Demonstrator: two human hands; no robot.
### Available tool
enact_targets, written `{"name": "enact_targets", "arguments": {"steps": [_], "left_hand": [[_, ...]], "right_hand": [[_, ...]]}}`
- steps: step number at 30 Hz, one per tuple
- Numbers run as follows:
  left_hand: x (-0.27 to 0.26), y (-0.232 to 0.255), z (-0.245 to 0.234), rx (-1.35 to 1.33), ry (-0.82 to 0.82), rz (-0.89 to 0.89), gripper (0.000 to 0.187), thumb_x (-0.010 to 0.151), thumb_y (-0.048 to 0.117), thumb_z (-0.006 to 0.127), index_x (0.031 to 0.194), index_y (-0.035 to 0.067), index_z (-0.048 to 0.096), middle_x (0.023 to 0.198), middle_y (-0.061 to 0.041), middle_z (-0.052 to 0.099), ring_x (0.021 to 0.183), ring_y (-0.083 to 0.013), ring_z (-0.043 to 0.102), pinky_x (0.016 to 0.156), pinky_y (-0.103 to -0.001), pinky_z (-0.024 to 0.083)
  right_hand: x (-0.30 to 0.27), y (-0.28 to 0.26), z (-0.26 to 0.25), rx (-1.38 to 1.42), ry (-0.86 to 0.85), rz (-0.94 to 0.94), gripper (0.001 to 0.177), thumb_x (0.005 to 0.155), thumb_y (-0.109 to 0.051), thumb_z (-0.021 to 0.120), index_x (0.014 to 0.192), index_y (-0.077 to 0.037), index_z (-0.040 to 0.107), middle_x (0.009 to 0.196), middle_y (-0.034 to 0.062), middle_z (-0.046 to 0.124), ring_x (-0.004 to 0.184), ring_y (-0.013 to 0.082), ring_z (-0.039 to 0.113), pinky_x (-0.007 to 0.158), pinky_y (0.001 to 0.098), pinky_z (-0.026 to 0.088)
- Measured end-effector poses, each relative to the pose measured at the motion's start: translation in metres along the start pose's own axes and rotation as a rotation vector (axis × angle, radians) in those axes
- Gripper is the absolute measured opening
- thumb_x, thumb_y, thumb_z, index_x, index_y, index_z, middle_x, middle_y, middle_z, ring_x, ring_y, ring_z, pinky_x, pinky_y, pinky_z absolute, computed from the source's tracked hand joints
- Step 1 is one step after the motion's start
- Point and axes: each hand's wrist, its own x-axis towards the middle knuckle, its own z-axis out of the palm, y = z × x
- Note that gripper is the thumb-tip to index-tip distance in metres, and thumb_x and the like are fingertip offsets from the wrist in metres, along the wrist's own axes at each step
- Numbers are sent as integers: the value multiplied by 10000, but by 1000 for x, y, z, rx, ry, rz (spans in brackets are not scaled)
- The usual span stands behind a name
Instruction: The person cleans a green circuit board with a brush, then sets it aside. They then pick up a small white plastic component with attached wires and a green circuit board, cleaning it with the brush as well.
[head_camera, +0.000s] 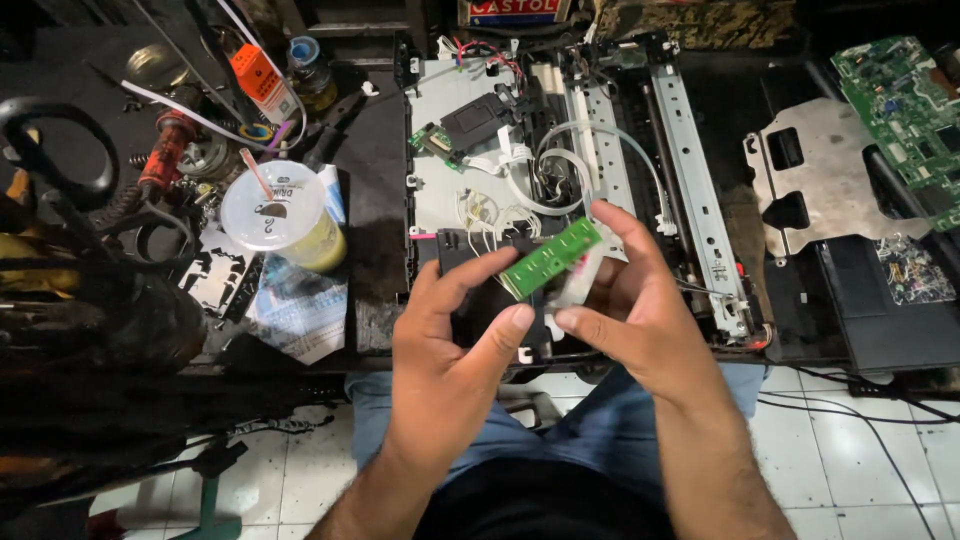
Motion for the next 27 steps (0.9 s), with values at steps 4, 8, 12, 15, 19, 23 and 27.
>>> {"name": "enact_targets", "arguments": {"steps": [4, 8, 12, 15, 19, 23, 27], "left_hand": [[2, -12, 2, -270, -9, -91, 547, 817, 182, 794, 1333, 66, 654, 1237, -68, 670, 1170, -171, 640, 928, -285, 602], [-5, -11, 0, -360, -16, -125, 531, 834, 66, 756, 1348, 32, 630, 1353, -130, 643, 1076, -140, 641, 719, -243, 655], [-14, -18, 8, -502, 11, -108, 597, 879, 75, 663, 1454, 7, 520, 1474, -129, 587, 991, -122, 383, 829, -281, 329], [-23, -24, 18, -646, 59, -79, 602, 923, 51, 609, 1495, -30, 440, 1558, -182, 486, 1478, -249, 421, 1210, -387, 368], [-30, -18, 29, -823, 97, -117, 667, 944, 62, 611, 1552, -21, 349, 1542, -227, 488, 1388, -285, 516, 1146, -395, 446], [-31, -9, 34, -693, 82, -134, 683, 945, 106, 599, 1570, 4, 345, 1547, -167, 497, 1312, -224, 549, 1069, -339, 455], [-36, -14, 46, -894, 119, -79, 683, 944, 7, 592, 1571, 5, 321, 1619, -187, 400, 1434, -281, 456, 1161, -424, 407]], "right_hand": [[1, 2, 0, -138, 45, 50, 942, 737, -235, 770, 1580, -176, 353, 1097, 79, 644, 945, 153, 621, 898, 313, 516], [0, 4, 3, -106, 14, 37, 910, 764, -220, 764, 1570, -179, 346, 1044, 90, 638, 909, 162, 614, 855, 315, 526], [-1, 5, 2, -2, -48, -27, 842, 841, -225, 716, 1570, -138, 305, 1035, 103, 687, 904, 157, 623, 837, 321, 526], [-2, 7, -1, 28, -57, -44, 833, 856, -211, 710, 1573, -123, 296, 1020, 98, 708, 897, 158, 649, 826, 320, 539], [-4, 11, -8, 81, -93, -83, 838, 872, -202, 710, 1572, -89, 263, 992, 102, 727, 899, 178, 687, 832, 333, 555], [-2, 31, -26, 241, -187, -134, 771, 941, -166, 687, 1584, -128, 264, 1014, 94, 697, 868, 143, 627, 807, 321, 521], [-6, 29, -27, 241, -114, -132, 746, 913, -222, 721, 1524, -97, 311, 955, 63, 694, 817, 126, 605, 765, 304, 497]]}}
